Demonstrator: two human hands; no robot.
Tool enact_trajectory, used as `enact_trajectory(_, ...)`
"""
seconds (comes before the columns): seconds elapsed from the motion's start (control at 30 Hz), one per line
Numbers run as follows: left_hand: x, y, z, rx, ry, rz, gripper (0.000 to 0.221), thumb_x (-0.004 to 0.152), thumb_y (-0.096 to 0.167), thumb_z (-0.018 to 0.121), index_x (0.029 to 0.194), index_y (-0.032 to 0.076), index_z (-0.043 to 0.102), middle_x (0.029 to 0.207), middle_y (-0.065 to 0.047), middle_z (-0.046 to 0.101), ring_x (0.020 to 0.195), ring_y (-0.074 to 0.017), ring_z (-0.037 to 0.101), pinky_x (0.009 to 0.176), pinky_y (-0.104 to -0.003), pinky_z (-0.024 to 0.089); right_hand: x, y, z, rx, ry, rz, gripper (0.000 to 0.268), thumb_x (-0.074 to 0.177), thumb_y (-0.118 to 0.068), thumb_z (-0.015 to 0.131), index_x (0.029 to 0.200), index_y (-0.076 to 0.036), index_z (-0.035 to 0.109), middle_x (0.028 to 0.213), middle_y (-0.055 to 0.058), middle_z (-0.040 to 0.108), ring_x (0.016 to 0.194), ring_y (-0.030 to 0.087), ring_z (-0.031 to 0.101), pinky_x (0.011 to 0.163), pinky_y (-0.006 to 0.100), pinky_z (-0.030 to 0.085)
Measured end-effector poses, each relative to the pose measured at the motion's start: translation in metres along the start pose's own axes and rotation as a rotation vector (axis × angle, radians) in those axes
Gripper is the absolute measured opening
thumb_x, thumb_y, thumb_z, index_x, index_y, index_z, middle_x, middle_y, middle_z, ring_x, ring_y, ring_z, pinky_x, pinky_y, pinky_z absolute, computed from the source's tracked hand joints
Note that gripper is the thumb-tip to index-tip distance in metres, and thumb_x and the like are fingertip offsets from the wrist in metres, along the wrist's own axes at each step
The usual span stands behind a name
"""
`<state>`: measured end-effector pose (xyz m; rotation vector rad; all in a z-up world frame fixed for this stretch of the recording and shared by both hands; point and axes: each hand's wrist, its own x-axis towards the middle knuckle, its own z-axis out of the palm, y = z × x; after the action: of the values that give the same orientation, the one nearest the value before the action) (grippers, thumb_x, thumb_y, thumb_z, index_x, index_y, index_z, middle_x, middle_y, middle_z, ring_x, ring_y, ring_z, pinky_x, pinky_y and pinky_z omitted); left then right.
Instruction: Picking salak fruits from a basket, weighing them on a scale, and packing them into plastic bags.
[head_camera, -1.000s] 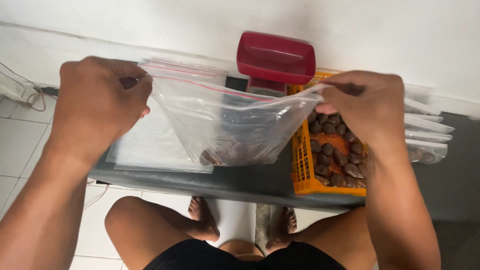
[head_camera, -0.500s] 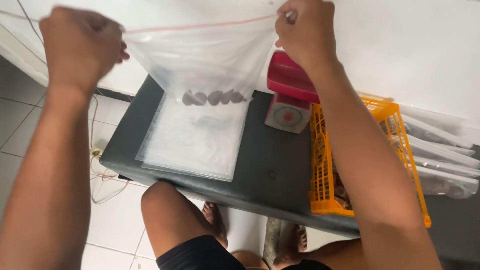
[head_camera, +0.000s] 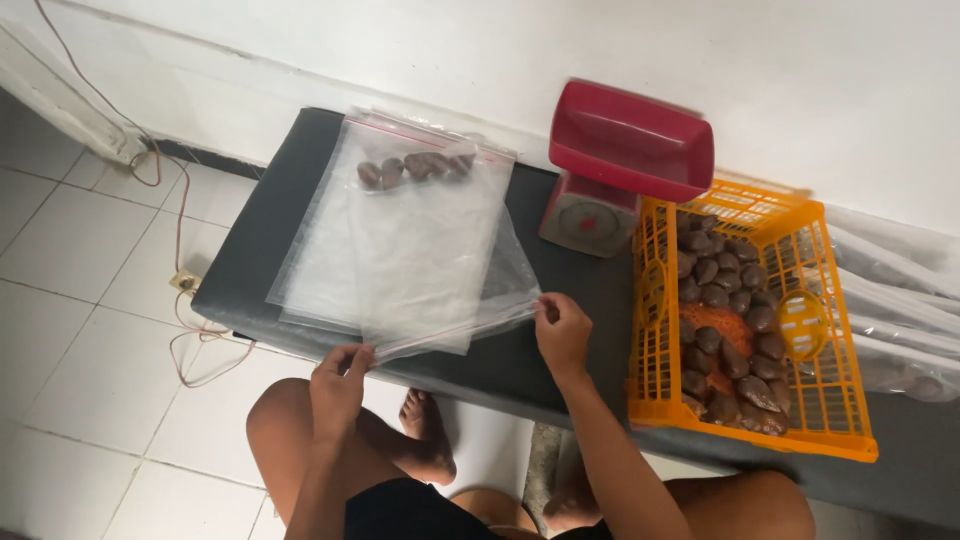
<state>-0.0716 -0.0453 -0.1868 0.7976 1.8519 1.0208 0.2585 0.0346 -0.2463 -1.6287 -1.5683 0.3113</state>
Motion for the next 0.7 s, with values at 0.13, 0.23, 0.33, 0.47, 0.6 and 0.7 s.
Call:
enact_trajectory(0.13, -0.005, 0.006, -0.002, -0.102, -0.015, -0.078, 0.016, 0.088, 0.018, 0.072, 0.097, 0.007, 0.079, 0.084, -0.004, 0.075, 0.085, -0.0123, 0.067, 0.086, -0.024, 0.048, -0.019, 0.018, 0.010, -0.032, 0.034, -0.072, 0.020, 0.100, -0.010, 0.064, 0.113, -0.001, 0.076, 0.098, 0.012, 0.075, 0.086, 0.025, 0.072, 0.077, 0.039, 0.061)
enact_trajectory(0.23, 0.000, -0.004, -0.003, -0.094, -0.024, -0.086, 0.015, 0.086, 0.011, 0.077, 0.100, 0.007, 0.079, 0.090, -0.004, 0.075, 0.090, -0.0121, 0.067, 0.085, -0.025, 0.050, -0.027, 0.018, 0.005, -0.003, 0.047, -0.181, 0.022, 0.098, -0.005, 0.064, 0.116, 0.002, 0.075, 0.106, 0.014, 0.075, 0.094, 0.025, 0.073, 0.080, 0.036, 0.062)
enact_trajectory(0.33, 0.000, -0.007, -0.004, -0.021, -0.033, -0.080, 0.015, 0.088, 0.011, 0.073, 0.103, 0.009, 0.075, 0.088, -0.005, 0.073, 0.089, -0.0122, 0.067, 0.084, -0.025, 0.049, -0.038, 0.023, 0.000, -0.060, 0.042, -0.165, 0.010, 0.099, -0.015, 0.068, 0.106, -0.007, 0.065, 0.083, 0.007, 0.068, 0.072, 0.019, 0.069, 0.063, 0.034, 0.058)
enact_trajectory(0.47, 0.012, -0.047, 0.013, 0.229, 0.055, 0.182, 0.026, 0.087, 0.005, 0.064, 0.111, 0.011, 0.070, 0.114, -0.008, 0.063, 0.095, -0.0218, 0.067, 0.087, -0.035, 0.051, -0.046, 0.027, -0.003, -0.129, 0.125, -0.261, 0.016, 0.098, -0.016, 0.073, 0.086, -0.009, 0.066, 0.075, 0.003, 0.063, 0.066, 0.016, 0.062, 0.058, 0.032, 0.052)
enact_trajectory(0.6, -0.006, -0.021, 0.046, 0.355, 0.176, 0.767, 0.022, 0.091, 0.003, 0.061, 0.113, 0.003, 0.064, 0.112, -0.017, 0.057, 0.116, -0.0369, 0.049, 0.105, -0.049, 0.040, -0.050, 0.027, -0.002, -0.118, 0.141, -0.345, 0.009, 0.097, -0.011, 0.074, 0.094, -0.004, 0.070, 0.082, 0.008, 0.068, 0.071, 0.019, 0.066, 0.060, 0.033, 0.055)
enact_trajectory(0.7, -0.020, -0.008, 0.101, 0.435, -0.015, 1.027, 0.028, 0.080, 0.005, 0.074, 0.108, 0.006, 0.068, 0.102, -0.016, 0.062, 0.108, -0.0392, 0.062, 0.096, -0.048, 0.048, -0.055, 0.022, 0.002, -0.223, 0.175, -0.230, 0.008, 0.089, -0.012, 0.079, 0.092, -0.012, 0.072, 0.074, -0.001, 0.068, 0.065, 0.016, 0.071, 0.051, 0.026, 0.061)
